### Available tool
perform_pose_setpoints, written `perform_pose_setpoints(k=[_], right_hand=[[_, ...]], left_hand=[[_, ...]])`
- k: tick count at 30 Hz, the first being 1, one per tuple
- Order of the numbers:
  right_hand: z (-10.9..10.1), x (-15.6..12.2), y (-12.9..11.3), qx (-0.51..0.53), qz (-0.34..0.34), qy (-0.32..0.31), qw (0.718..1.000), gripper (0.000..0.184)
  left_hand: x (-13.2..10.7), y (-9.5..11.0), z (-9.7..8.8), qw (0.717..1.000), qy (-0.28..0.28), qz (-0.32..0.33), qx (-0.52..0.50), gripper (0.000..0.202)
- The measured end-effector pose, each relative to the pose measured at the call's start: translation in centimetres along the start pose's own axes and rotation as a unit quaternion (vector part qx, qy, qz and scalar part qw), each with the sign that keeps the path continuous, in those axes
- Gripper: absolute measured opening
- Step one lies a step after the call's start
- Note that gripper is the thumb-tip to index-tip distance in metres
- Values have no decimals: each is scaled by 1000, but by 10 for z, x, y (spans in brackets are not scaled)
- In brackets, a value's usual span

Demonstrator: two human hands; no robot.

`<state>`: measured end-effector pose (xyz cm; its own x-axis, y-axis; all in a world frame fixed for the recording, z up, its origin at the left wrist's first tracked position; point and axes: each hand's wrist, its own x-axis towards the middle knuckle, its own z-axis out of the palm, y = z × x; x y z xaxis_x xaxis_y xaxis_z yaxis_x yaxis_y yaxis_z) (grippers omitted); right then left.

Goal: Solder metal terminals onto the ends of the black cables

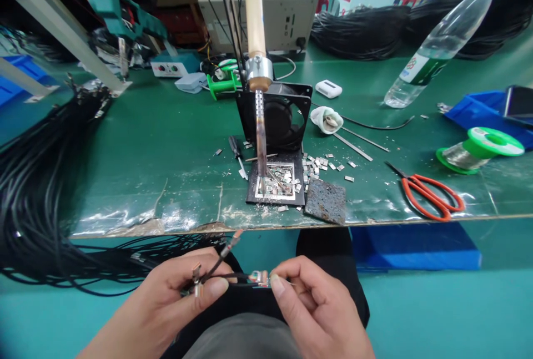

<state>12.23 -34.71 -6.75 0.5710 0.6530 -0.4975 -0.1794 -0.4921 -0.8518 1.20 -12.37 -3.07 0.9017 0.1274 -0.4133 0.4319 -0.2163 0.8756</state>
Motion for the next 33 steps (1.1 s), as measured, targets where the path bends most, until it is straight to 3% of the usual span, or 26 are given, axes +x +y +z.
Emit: perform_pose_setpoints(k=[7,11,18,23,27,30,33], right_hand=[[-15,-7,-3,-52,-46,88,994,69],[-14,-6,-8,-46,-68,93,992,69],[-4,-5,-17,-9,-53,114,992,71],[7,-5,-22,85,-5,215,973,68],[-2,4,-4,57,-72,161,983,66],[-11,8,6,39,-70,152,985,64],[-18,4,1,43,-65,167,983,65]], left_hand=[[2,3,6,999,11,-23,24,35],[2,0,7,1000,18,-13,14,26],[1,-3,8,1000,18,-13,5,23],[0,1,3,1000,0,-7,12,19],[-1,-1,-3,999,-35,24,24,22],[1,-6,-3,995,-50,70,58,31],[4,-7,1,992,-71,55,83,32]])
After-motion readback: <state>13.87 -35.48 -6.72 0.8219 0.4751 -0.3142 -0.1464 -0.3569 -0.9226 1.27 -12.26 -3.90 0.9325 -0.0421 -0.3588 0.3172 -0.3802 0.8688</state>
